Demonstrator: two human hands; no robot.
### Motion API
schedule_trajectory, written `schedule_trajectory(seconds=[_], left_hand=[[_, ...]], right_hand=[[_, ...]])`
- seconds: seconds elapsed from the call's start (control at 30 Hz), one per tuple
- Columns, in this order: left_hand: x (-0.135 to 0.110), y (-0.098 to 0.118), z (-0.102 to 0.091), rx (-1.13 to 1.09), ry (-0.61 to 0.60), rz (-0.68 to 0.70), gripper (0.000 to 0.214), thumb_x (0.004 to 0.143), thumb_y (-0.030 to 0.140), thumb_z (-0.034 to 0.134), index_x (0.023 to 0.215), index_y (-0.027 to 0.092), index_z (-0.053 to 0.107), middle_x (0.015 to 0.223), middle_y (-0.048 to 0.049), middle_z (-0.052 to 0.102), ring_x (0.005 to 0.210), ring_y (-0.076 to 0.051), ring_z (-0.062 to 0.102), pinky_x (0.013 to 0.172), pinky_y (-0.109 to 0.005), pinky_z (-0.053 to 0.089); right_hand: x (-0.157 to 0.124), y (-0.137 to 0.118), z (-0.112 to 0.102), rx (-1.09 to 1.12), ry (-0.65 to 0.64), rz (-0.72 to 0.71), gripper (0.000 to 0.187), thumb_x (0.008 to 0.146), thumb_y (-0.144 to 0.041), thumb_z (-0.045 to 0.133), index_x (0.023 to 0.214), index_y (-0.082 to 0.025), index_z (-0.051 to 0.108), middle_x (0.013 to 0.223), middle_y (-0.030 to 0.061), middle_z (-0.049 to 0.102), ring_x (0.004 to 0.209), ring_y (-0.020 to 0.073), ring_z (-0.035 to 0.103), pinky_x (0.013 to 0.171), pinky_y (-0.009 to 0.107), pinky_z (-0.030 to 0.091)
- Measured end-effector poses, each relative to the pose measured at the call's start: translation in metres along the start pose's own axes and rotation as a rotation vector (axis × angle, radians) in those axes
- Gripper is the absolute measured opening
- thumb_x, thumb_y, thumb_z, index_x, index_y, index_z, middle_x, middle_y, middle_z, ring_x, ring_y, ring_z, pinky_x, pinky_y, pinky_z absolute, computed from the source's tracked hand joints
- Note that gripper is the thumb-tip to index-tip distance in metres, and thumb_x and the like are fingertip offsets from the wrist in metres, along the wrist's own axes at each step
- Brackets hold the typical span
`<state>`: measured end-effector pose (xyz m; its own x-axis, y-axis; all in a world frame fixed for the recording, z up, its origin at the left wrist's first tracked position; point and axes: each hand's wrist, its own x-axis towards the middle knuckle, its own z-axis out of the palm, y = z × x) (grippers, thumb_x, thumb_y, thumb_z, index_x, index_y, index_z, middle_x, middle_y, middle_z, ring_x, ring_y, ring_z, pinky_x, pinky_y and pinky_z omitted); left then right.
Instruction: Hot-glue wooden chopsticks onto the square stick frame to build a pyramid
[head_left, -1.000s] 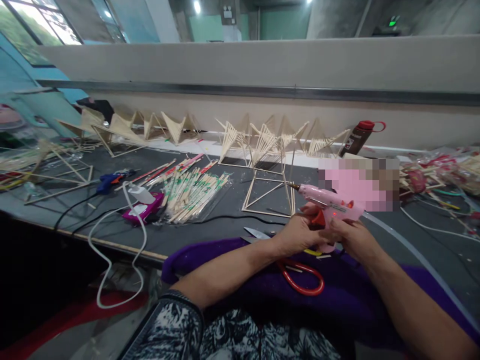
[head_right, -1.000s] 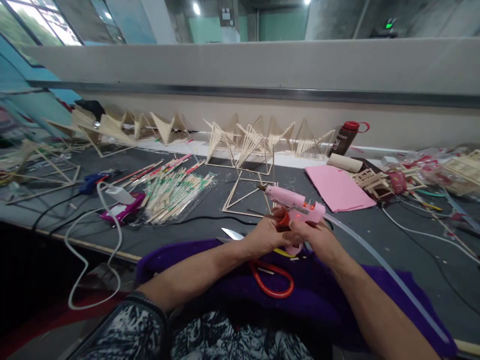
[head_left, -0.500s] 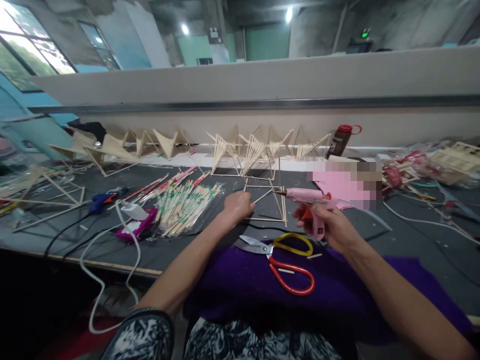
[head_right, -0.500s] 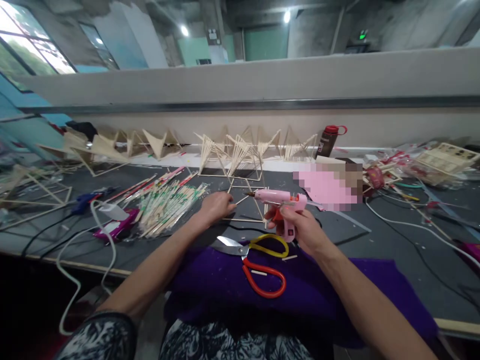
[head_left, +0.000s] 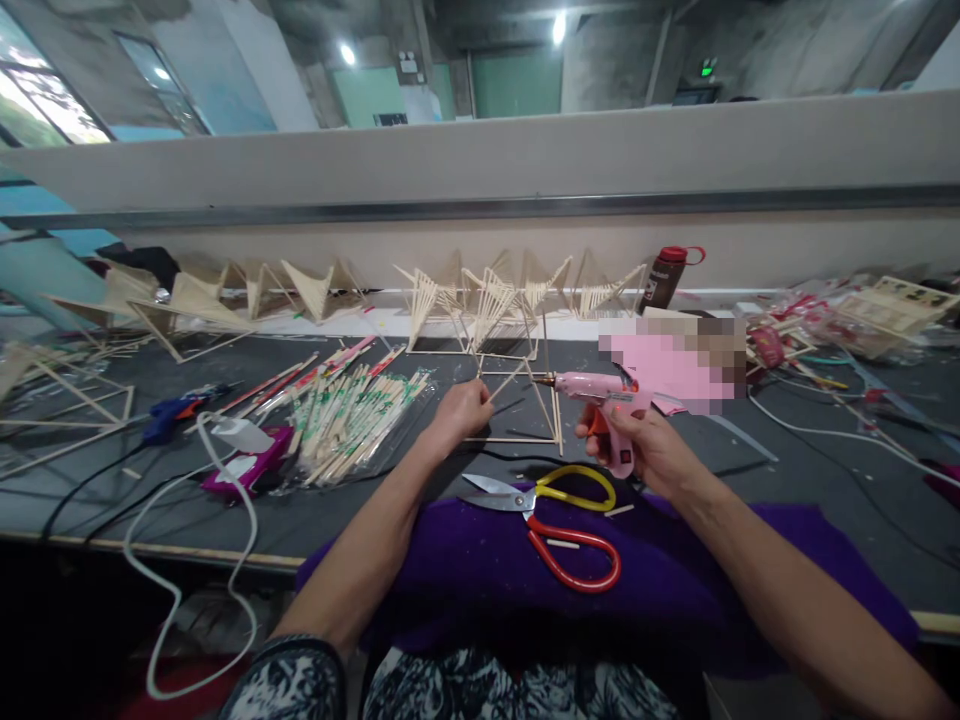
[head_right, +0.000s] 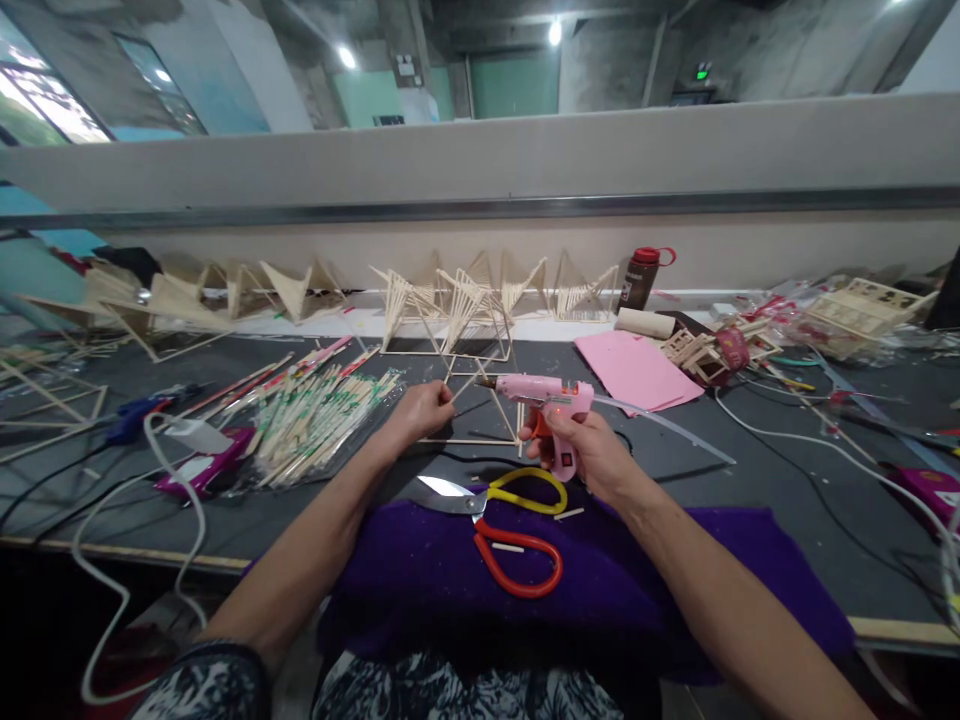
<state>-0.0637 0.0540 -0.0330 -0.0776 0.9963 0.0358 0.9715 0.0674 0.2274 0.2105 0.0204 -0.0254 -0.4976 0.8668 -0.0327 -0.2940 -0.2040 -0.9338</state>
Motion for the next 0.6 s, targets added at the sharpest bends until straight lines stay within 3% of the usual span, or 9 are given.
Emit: schedule_trajectory(seconds=[0.07,0.13,0.2,0.27,0.4,0.6], left_hand=[[-0.001,-0.008,-0.006,-0.21,0.035,-0.043,0.02,0.079,0.017,0.05,0.094,0.016,0.064,0.073,-0.0062,0.071,0.066,-0.017,0.069,0.061,-0.024,0.051],[-0.006,-0.016,-0.015,-0.592,0.075,-0.086,0.021,0.076,0.017,0.053,0.095,0.016,0.061,0.065,-0.0012,0.065,0.053,-0.013,0.063,0.05,-0.021,0.048],[-0.013,-0.024,-0.024,-0.976,0.111,-0.086,0.022,0.073,0.019,0.058,0.094,0.016,0.06,0.069,-0.0003,0.065,0.053,-0.011,0.062,0.048,-0.019,0.048],[-0.021,-0.033,-0.031,-1.168,0.145,-0.071,0.021,0.073,0.027,0.064,0.09,0.015,0.061,0.078,-0.0026,0.067,0.057,-0.01,0.063,0.047,-0.018,0.048],[-0.033,-0.047,-0.028,-1.28,0.173,-0.102,0.031,0.071,0.04,0.072,0.084,0.013,0.064,0.083,-0.0058,0.068,0.063,-0.011,0.064,0.047,-0.016,0.047],[-0.036,-0.053,-0.013,-1.317,0.192,-0.099,0.03,0.068,0.038,0.075,0.08,0.011,0.067,0.083,-0.0058,0.069,0.057,-0.008,0.059,0.045,-0.015,0.044]], right_hand=[[0.0,0.002,-0.001,-0.026,0.002,0.005,0.036,0.08,-0.048,0.069,0.094,-0.014,0.07,0.094,0.0109,0.074,0.062,0.0127,0.064,0.053,0.022,0.049],[0.0,0.004,-0.001,-0.064,0.011,0.009,0.038,0.079,-0.049,0.07,0.095,-0.014,0.07,0.094,0.0114,0.073,0.063,0.0135,0.064,0.053,0.022,0.048],[-0.001,0.007,0.0,-0.115,0.027,0.007,0.038,0.077,-0.049,0.071,0.094,-0.014,0.071,0.097,0.0116,0.073,0.066,0.0143,0.065,0.054,0.023,0.048],[-0.002,0.01,0.004,-0.186,0.036,-0.001,0.036,0.077,-0.048,0.072,0.092,-0.015,0.072,0.098,0.0107,0.073,0.07,0.0153,0.065,0.055,0.024,0.048],[-0.002,0.016,0.026,-0.442,0.025,0.018,0.033,0.08,-0.048,0.068,0.087,-0.017,0.073,0.079,0.0067,0.072,0.061,0.0148,0.061,0.052,0.026,0.046],[0.014,0.025,0.058,-0.713,-0.037,-0.019,0.029,0.084,-0.046,0.064,0.08,-0.019,0.073,0.066,0.0038,0.069,0.056,0.0155,0.059,0.051,0.027,0.044]])
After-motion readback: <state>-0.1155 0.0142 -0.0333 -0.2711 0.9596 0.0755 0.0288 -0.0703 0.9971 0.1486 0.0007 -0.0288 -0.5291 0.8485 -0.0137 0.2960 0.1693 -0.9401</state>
